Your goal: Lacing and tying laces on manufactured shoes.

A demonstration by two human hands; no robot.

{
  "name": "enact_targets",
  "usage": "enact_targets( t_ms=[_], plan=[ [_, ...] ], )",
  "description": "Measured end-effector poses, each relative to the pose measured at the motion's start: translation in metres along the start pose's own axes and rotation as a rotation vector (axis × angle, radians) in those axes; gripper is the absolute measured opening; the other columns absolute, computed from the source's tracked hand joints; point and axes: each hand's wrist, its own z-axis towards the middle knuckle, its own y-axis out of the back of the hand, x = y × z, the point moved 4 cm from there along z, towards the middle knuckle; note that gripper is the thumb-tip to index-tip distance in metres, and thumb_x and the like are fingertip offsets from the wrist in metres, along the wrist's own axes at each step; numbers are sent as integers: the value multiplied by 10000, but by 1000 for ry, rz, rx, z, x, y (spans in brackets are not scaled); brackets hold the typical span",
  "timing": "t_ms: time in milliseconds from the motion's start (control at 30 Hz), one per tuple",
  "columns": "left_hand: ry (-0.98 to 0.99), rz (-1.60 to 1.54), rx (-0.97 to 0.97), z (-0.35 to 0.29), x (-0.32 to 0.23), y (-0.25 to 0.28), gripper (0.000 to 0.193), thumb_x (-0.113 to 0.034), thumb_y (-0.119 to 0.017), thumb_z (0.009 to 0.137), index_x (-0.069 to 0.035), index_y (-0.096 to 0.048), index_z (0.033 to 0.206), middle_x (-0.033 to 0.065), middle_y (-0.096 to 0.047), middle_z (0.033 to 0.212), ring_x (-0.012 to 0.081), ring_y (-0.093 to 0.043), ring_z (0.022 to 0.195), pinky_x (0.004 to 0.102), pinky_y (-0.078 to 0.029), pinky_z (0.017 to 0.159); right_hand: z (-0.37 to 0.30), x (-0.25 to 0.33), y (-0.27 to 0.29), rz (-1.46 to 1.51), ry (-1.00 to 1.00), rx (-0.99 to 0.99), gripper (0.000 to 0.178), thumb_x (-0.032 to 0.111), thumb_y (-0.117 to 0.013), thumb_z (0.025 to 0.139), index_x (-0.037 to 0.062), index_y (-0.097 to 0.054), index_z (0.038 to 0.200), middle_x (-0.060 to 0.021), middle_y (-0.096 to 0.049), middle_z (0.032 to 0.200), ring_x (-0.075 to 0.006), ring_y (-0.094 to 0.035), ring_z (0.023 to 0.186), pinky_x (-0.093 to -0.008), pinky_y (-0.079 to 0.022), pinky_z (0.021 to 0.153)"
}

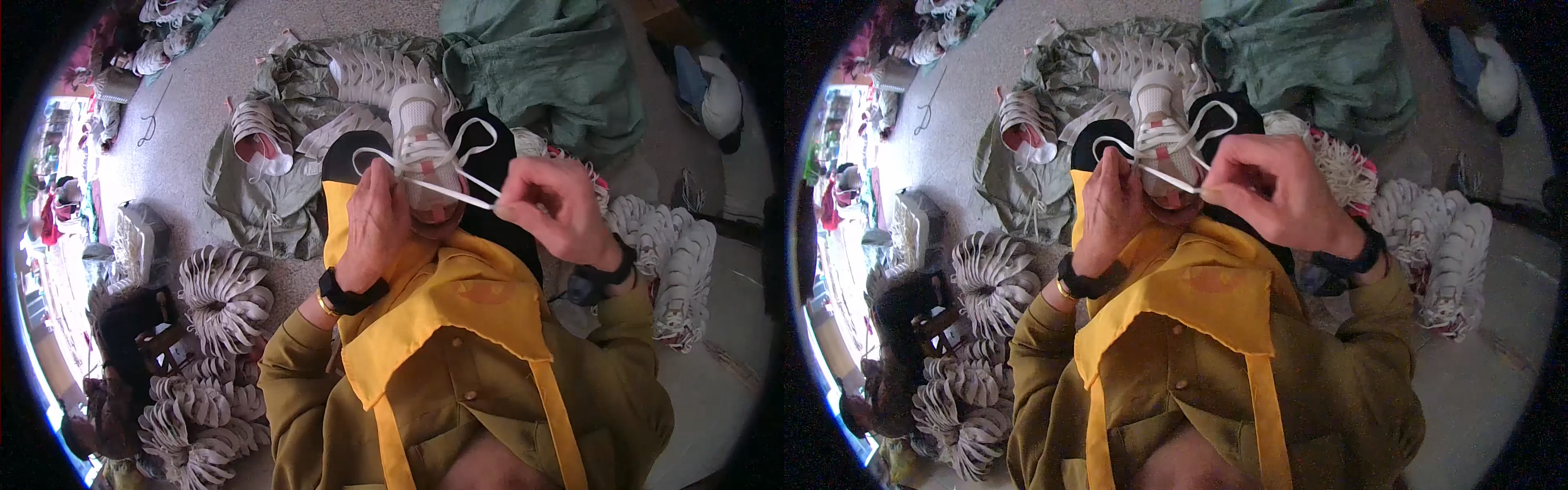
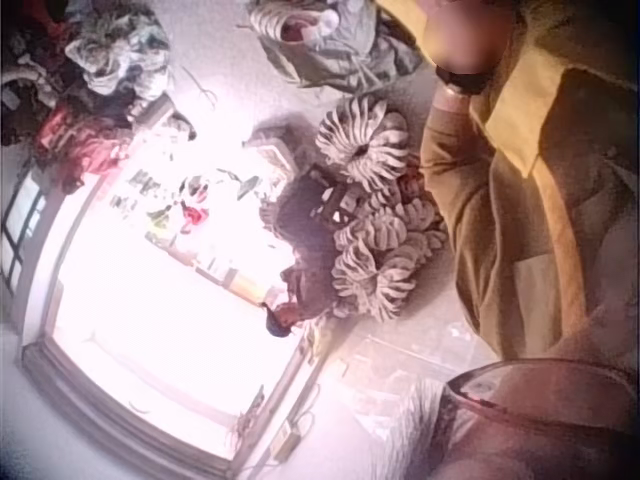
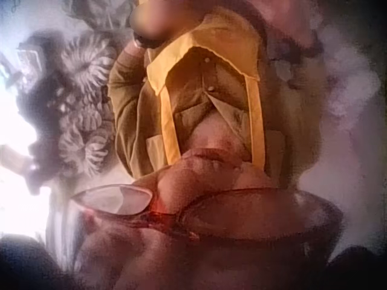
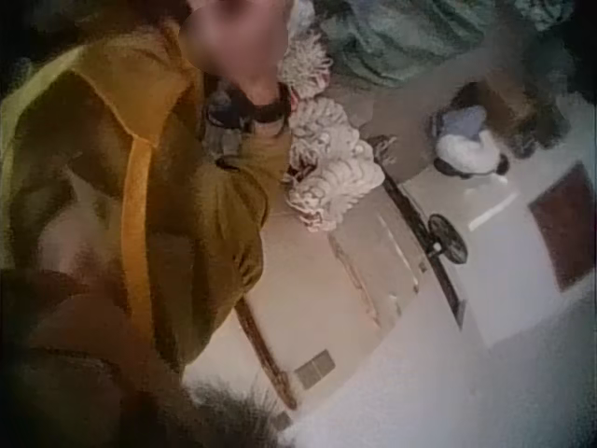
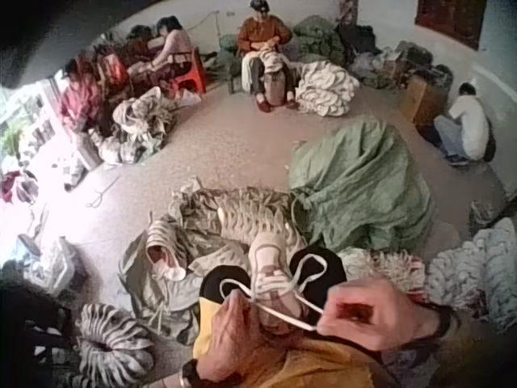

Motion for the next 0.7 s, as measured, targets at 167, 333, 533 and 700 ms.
enact_targets(
  t_ms=[167,333,533,700],
  plan=[
    [-37,-57,4,3,-7,4,154,15,-612,868,-13,-468,912,177,-534,816,400,-586,702,455,-462,578,-7,-9,3,253,-181,-32,122,66,-662,920,15,-584,842,34,-539,788,-17,-477,700,-191,-352,575],
    [-161,-206,31,17,-26,16,140,20,-641,860,-7,-545,958,124,-556,840,288,-600,704,366,-491,626,6,-5,-12,285,-25,32,111,62,-654,922,9,-585,853,21,-547,816,-23,-488,714,-193,-398,612],
    [-154,-422,442,28,-45,9,164,33,-660,866,-13,-580,1002,81,-593,882,196,-622,754,317,-510,675,10,-6,-22,244,51,93,82,45,-662,916,14,-605,866,-8,-602,809,-44,-559,727,-214,-449,637],
    [151,-728,496,13,-23,-2,63,29,-602,949,-2,-570,994,22,-624,905,88,-618,824,257,-536,738,2,-27,-23,457,77,152,65,17,-592,945,8,-558,890,-71,-616,920,-87,-565,733,-229,-474,681]
  ],
)
